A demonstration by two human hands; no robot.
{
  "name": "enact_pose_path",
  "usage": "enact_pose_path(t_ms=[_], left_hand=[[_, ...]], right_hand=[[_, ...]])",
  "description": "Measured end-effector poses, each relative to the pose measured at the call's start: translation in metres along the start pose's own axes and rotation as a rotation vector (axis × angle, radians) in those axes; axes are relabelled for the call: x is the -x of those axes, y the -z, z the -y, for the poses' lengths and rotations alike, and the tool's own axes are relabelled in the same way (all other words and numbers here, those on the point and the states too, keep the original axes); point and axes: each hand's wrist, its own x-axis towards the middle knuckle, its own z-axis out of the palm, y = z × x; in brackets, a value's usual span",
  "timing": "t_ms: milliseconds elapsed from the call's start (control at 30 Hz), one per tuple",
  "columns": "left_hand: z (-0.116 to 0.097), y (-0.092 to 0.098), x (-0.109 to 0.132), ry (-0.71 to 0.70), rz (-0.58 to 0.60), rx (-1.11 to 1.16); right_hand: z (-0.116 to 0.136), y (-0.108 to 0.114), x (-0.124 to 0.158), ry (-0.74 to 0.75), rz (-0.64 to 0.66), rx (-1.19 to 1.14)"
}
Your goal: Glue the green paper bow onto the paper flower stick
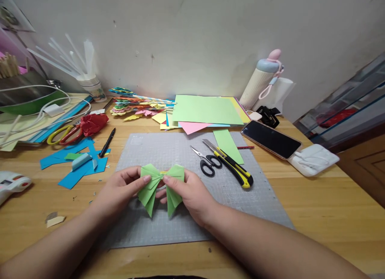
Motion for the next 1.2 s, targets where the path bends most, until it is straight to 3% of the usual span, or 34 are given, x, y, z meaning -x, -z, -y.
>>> enact_pose_path(t_ms=[167, 367, 1200], left_hand=[[-0.004, 0.003, -0.005, 0.028, -0.131, 0.031], [-0.006, 0.004, -0.009, 0.002, -0.141, 0.014], [-0.005, 0.007, -0.011, 0.002, -0.140, -0.005]], right_hand=[[0.000, 0.008, -0.009, 0.076, -0.086, 0.017], [-0.001, 0.016, -0.017, 0.079, -0.069, 0.043], [0.004, 0.016, -0.024, 0.052, -0.057, 0.124]])
